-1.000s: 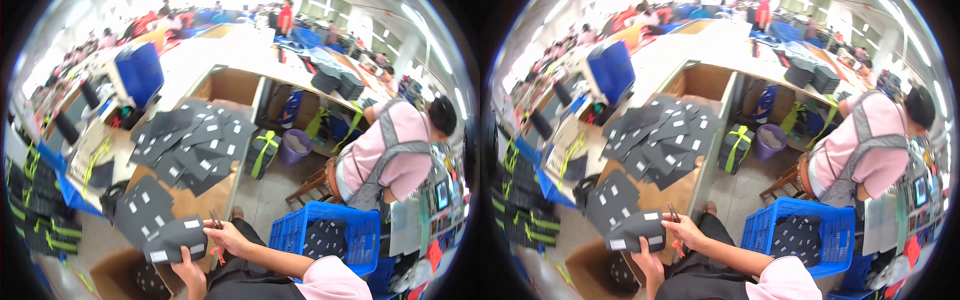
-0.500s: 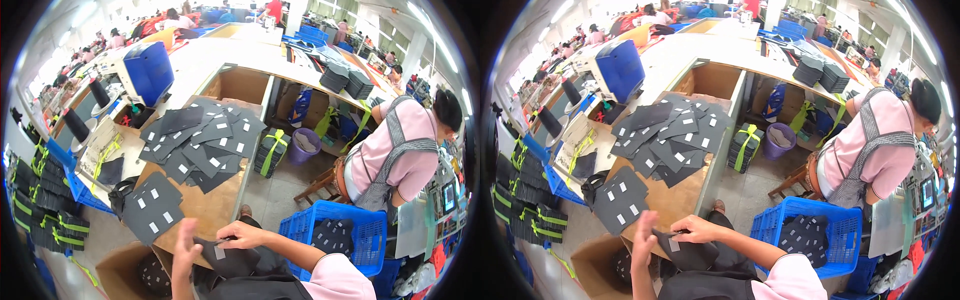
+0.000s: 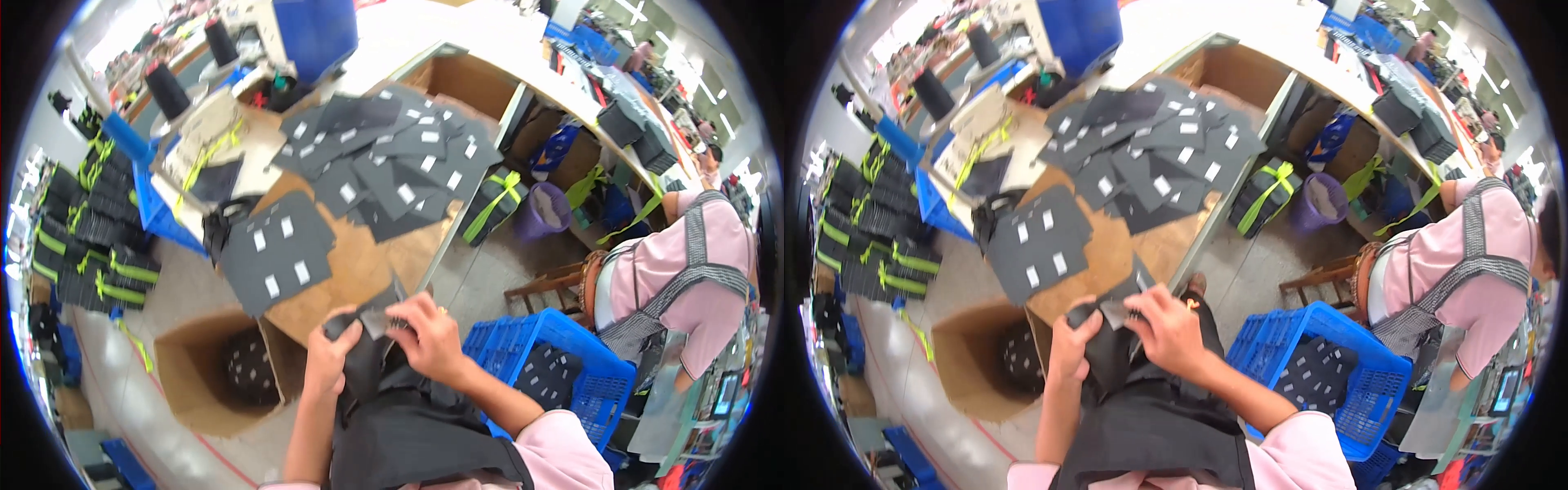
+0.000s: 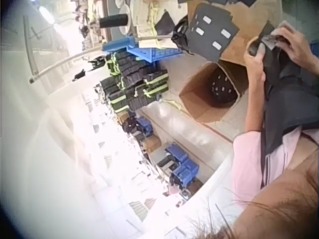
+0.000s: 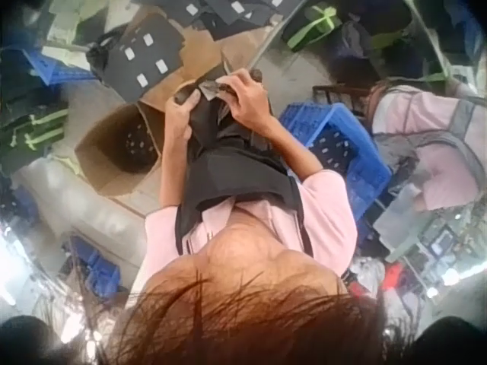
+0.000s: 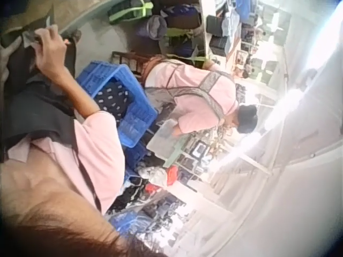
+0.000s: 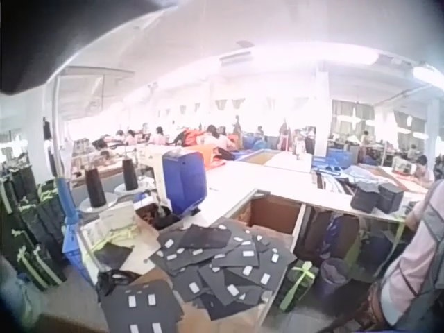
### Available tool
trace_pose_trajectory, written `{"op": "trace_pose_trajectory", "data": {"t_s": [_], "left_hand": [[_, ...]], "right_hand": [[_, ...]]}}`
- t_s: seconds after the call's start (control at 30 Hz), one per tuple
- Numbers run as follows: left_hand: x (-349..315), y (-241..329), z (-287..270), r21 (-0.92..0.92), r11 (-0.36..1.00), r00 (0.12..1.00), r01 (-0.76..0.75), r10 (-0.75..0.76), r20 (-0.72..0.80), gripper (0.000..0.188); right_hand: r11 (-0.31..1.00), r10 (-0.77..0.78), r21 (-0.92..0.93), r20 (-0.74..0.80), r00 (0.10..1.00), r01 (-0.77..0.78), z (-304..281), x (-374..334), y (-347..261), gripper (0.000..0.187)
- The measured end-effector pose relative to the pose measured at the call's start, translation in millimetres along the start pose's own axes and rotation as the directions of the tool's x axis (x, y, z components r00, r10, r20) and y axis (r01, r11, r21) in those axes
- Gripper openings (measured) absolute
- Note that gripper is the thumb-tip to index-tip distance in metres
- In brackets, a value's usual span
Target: Inspecting and handling small rectangular textile pieces with white patches at a factory workbench.
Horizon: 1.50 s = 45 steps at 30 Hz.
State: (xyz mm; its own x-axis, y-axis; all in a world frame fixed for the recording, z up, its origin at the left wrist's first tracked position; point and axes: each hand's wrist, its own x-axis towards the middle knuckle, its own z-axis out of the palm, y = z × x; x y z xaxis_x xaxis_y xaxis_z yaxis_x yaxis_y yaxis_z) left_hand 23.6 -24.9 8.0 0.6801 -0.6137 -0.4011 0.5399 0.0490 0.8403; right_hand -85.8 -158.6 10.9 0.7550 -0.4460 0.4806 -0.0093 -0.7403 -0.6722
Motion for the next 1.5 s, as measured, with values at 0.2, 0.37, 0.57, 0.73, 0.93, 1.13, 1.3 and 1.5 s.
{"op": "trace_pose_trajectory", "data": {"t_s": [0.2, 0.37, 0.57, 0.73, 0.93, 1.13, 1.3, 1.5], "left_hand": [[-9.7, 5.7, -0.7, -0.072, 0.997, 0.997, 0.018, -0.013, 0.081, 0.038], [-11.0, 6.0, 0.6, -0.065, 0.996, 0.995, 0.058, -0.052, 0.090, 0.040], [-9.6, 6.6, -3.1, -0.058, 0.997, 0.996, 0.061, -0.056, 0.071, 0.042], [-7.3, 6.1, -3.5, -0.017, 0.997, 0.993, 0.070, -0.068, 0.094, 0.043], [-4.8, 6.0, -6.6, 0.106, 0.994, 0.996, 0.020, -0.029, 0.088, 0.043], [0.5, 7.3, -10.2, 0.134, 0.989, 0.995, 0.056, -0.067, 0.076, 0.046], [7.6, 10.2, -17.0, 0.113, 0.991, 0.995, 0.075, -0.082, 0.062, 0.044], [66.2, 62.7, -80.7, 0.390, 0.881, 0.950, -0.269, 0.309, -0.043, 0.036]], "right_hand": [[0.992, 0.103, 0.089, -0.098, 0.990, -0.094, -1.0, -4.7, 4.9, 0.028], [0.996, -0.054, -0.066, 0.019, 0.998, 0.055, -2.5, -6.4, 4.7, 0.027], [0.997, -0.080, -0.012, -0.014, 0.997, 0.080, -3.9, -7.4, 7.0, 0.026], [0.996, -0.078, -0.047, 0.068, 0.995, 0.081, -9.3, -7.4, 7.4, 0.028], [0.989, -0.112, -0.087, 0.111, 0.987, 0.122, -4.6, -3.3, 10.3, 0.028], [0.995, -0.092, -0.042, 0.061, 0.994, 0.095, -0.2, -4.4, 14.3, 0.028], [0.999, -0.022, -0.026, 0.009, 1.000, 0.023, 11.0, 3.2, 19.7, 0.027], [0.950, 0.310, -0.055, 0.049, 0.949, -0.308, 13.1, 46.5, 64.5, 0.028]]}}
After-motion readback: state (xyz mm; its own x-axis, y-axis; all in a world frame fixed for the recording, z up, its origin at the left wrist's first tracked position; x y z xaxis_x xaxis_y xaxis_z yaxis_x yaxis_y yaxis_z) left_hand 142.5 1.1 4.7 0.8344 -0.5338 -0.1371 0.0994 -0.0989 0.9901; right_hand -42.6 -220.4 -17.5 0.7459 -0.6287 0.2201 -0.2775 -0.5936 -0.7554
